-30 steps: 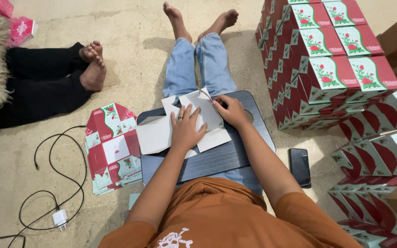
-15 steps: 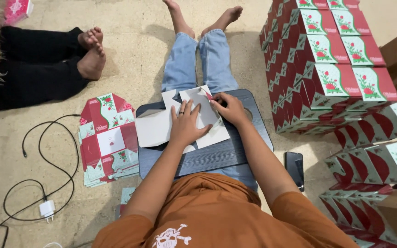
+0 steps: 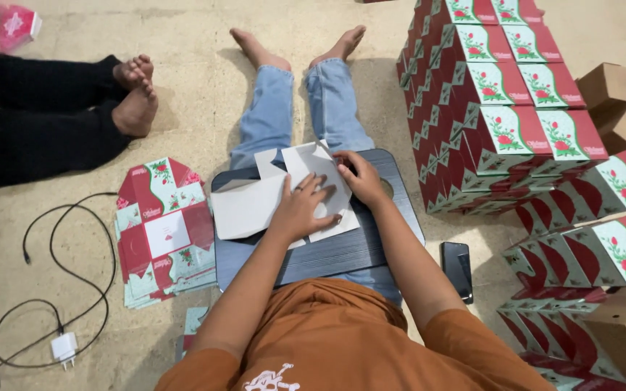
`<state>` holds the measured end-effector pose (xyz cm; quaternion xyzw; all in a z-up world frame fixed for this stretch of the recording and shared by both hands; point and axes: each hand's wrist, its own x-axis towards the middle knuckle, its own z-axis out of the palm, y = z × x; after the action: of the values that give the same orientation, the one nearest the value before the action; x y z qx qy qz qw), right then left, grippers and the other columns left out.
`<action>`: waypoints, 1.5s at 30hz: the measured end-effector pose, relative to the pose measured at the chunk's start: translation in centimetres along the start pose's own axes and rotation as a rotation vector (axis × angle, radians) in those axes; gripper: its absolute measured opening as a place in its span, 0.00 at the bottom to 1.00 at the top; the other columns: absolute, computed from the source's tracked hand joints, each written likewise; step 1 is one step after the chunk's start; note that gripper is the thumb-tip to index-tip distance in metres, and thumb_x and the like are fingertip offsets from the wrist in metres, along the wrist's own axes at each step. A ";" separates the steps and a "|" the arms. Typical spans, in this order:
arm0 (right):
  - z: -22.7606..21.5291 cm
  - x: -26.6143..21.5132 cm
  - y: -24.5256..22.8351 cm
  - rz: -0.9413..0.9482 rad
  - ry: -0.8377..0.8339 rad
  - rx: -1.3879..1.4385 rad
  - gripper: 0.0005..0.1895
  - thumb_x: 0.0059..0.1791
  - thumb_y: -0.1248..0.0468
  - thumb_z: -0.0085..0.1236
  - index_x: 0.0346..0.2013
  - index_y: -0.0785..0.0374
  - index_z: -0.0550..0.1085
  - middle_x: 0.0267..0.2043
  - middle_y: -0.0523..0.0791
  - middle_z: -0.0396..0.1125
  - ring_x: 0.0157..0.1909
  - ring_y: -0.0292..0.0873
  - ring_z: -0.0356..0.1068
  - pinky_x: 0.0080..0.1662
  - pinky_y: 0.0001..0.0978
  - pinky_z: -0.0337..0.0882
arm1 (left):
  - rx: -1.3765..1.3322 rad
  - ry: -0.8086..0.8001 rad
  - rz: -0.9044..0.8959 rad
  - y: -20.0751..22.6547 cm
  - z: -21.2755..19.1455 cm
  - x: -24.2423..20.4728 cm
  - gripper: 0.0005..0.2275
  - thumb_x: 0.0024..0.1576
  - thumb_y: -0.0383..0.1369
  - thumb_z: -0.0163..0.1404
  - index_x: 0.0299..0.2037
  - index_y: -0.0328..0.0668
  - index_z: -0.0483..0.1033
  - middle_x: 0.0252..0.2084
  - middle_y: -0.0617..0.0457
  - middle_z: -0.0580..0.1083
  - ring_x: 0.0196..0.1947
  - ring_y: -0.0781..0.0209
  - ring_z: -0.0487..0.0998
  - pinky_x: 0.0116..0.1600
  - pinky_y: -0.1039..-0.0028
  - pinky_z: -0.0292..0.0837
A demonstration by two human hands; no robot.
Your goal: The person folds and assembles a flat-packed cardboard box into a finished rectangular container. They fold the side flaps, tuck tabs into slots, and press the edges to form the box shape.
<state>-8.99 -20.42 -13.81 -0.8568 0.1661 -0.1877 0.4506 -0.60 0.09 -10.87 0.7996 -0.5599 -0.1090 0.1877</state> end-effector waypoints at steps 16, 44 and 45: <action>-0.1 -0.3 -2.4 -0.048 0.067 -0.046 0.17 0.53 0.44 0.53 0.50 0.46 0.78 0.49 0.41 0.74 0.54 0.47 0.75 0.58 0.45 0.71 | 0.041 -0.092 0.095 2.0 1.7 1.5 0.30 0.63 0.60 0.39 0.63 0.42 0.63 0.69 0.45 0.65 0.74 0.52 0.59 0.75 0.34 0.34; 0.6 0.3 -1.8 -0.175 -0.027 -0.340 0.25 0.47 0.38 0.49 0.45 0.50 0.79 0.40 0.36 0.72 0.43 0.39 0.71 0.39 0.36 0.63 | -0.070 -0.267 0.545 5.7 1.7 -12.5 0.10 0.66 0.40 0.45 0.35 0.48 0.75 0.35 0.55 0.75 0.40 0.52 0.71 0.45 0.61 0.57; 0.5 0.3 -1.8 -0.176 -0.024 -0.349 0.26 0.48 0.37 0.49 0.45 0.50 0.78 0.40 0.37 0.72 0.42 0.39 0.71 0.39 0.36 0.63 | 0.035 -0.110 0.595 5.3 2.7 -12.5 0.11 0.66 0.38 0.44 0.32 0.48 0.70 0.32 0.52 0.71 0.32 0.48 0.69 0.40 0.58 0.55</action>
<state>-8.22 -19.20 -12.50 -0.9354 0.1151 -0.1843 0.2788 -10.56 9.74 -11.49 0.5964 -0.7807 -0.0828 0.1670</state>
